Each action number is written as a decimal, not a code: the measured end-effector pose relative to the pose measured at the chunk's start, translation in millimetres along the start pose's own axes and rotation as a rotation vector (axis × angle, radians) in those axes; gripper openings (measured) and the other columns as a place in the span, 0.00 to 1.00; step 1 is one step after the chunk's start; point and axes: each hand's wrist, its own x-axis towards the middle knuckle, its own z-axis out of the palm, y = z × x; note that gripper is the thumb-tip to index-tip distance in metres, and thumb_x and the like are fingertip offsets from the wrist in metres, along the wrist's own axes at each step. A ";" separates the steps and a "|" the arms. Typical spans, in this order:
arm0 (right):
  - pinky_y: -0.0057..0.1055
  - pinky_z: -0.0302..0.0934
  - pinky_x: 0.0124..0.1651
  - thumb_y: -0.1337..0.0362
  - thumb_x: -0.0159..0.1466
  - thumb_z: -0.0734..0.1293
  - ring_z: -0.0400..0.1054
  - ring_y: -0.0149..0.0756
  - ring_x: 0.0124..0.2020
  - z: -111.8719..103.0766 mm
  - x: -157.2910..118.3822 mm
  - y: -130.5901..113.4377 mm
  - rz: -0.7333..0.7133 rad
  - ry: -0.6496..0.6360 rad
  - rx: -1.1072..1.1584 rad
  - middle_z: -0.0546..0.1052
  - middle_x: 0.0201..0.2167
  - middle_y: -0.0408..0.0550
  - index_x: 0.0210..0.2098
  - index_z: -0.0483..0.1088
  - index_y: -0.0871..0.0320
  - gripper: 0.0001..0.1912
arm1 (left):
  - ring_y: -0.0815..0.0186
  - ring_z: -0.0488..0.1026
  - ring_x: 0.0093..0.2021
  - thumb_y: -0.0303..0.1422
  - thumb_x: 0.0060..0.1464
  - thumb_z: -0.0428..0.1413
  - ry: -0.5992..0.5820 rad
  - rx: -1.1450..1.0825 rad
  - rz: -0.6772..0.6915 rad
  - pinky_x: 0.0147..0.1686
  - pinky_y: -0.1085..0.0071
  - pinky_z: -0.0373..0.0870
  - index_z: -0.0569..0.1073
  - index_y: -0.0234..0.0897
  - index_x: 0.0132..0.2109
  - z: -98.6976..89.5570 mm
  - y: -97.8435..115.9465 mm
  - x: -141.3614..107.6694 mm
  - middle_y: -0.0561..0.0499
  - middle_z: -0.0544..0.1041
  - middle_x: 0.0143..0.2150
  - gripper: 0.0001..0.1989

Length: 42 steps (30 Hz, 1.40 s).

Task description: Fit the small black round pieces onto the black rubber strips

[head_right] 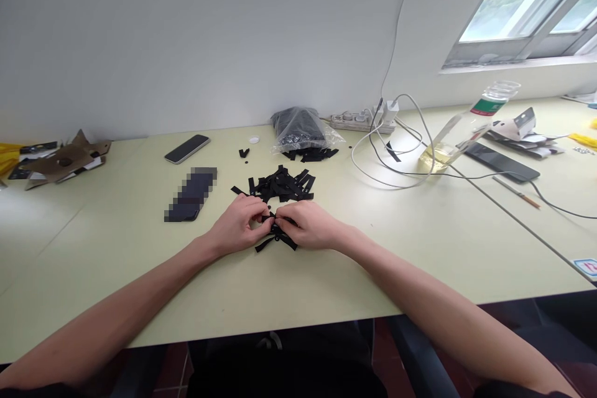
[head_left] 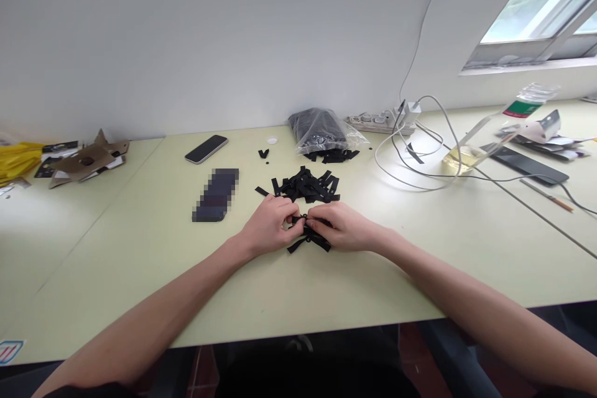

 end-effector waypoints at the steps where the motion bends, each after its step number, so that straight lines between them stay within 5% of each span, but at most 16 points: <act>1: 0.31 0.44 0.29 0.63 0.71 0.57 0.51 0.28 0.22 -2.1 0.0 0.1 0.011 0.001 -0.008 0.62 0.21 0.40 0.25 0.52 0.56 0.18 | 0.67 0.64 0.29 0.35 0.61 0.54 -0.004 0.001 0.002 0.38 0.65 0.59 0.66 0.37 0.30 -0.1 -0.1 0.1 0.55 0.68 0.26 0.11; 6: 0.32 0.48 0.30 0.57 0.74 0.55 0.60 0.32 0.24 -19.8 -1.4 17.8 0.219 0.187 -0.117 0.70 0.23 0.45 0.26 0.64 0.57 0.21 | 0.68 0.62 0.28 0.34 0.62 0.54 -0.005 0.010 0.026 0.37 0.65 0.59 0.62 0.37 0.28 -0.8 -0.3 0.9 0.56 0.66 0.25 0.15; 9: 0.33 0.55 0.35 0.64 0.72 0.58 0.69 0.38 0.34 -28.7 -3.7 37.3 0.282 0.272 -0.214 0.79 0.38 0.50 0.41 0.74 0.57 0.13 | 0.68 0.62 0.29 0.33 0.62 0.54 0.007 -0.001 0.032 0.38 0.65 0.59 0.60 0.37 0.29 -1.1 0.2 0.8 0.56 0.65 0.26 0.14; 12: 0.33 0.58 0.38 0.69 0.68 0.59 0.72 0.40 0.39 -31.8 -5.2 50.7 0.321 0.223 -0.261 0.80 0.44 0.51 0.49 0.75 0.55 0.16 | 0.68 0.63 0.30 0.31 0.62 0.53 0.018 -0.050 0.027 0.40 0.65 0.60 0.60 0.38 0.30 -1.2 0.1 0.1 0.56 0.65 0.28 0.12; 20: 0.33 0.56 0.34 0.66 0.68 0.61 0.70 0.39 0.34 -30.8 -4.0 53.2 0.358 0.256 -0.341 0.79 0.39 0.52 0.38 0.76 0.57 0.11 | 0.65 0.72 0.36 0.33 0.63 0.56 -0.018 -0.142 0.002 0.48 0.61 0.63 0.68 0.39 0.41 -2.3 -0.5 -0.4 0.54 0.76 0.36 0.03; 26: 0.34 0.55 0.33 0.64 0.67 0.61 0.64 0.35 0.29 -40.6 -7.6 35.8 0.317 0.531 -0.186 0.76 0.42 0.52 0.37 0.71 0.57 0.07 | 0.58 0.74 0.51 0.38 0.67 0.55 0.093 -0.086 0.008 0.54 0.59 0.65 0.70 0.43 0.57 -2.0 -0.8 -0.3 0.47 0.77 0.50 0.14; 28: 0.33 0.55 0.32 0.60 0.67 0.63 0.64 0.34 0.29 -39.1 -7.5 22.3 0.306 0.499 0.118 0.75 0.37 0.49 0.36 0.70 0.56 0.08 | 0.57 0.73 0.54 0.38 0.67 0.56 0.147 -0.059 0.048 0.56 0.58 0.65 0.67 0.44 0.61 -1.8 -0.1 -0.5 0.45 0.75 0.54 0.19; 33: 0.29 0.54 0.28 0.51 0.65 0.68 0.59 0.29 0.26 -17.0 -4.8 -6.5 0.348 0.131 0.782 0.69 0.29 0.43 0.39 0.72 0.58 0.15 | 0.58 0.72 0.55 0.35 0.66 0.57 0.251 0.045 0.218 0.56 0.60 0.65 0.69 0.45 0.60 -3.1 4.0 -1.6 0.44 0.74 0.56 0.17; 36: 0.29 0.55 0.30 0.49 0.64 0.69 0.58 0.29 0.27 -6.7 -3.3 -11.1 0.347 0.071 0.884 0.66 0.28 0.41 0.39 0.72 0.58 0.17 | 0.61 0.74 0.49 0.33 0.68 0.55 0.221 0.055 0.246 0.51 0.62 0.64 0.74 0.43 0.52 -2.8 3.9 -2.5 0.47 0.79 0.49 0.08; 42: 0.30 0.54 0.30 0.47 0.67 0.66 0.57 0.30 0.27 -4.7 -4.3 -7.1 0.333 0.110 0.744 0.66 0.28 0.42 0.39 0.74 0.59 0.20 | 0.63 0.76 0.42 0.35 0.69 0.54 0.204 -0.061 0.138 0.48 0.63 0.63 0.76 0.42 0.47 2.4 -1.4 -3.2 0.50 0.82 0.41 0.07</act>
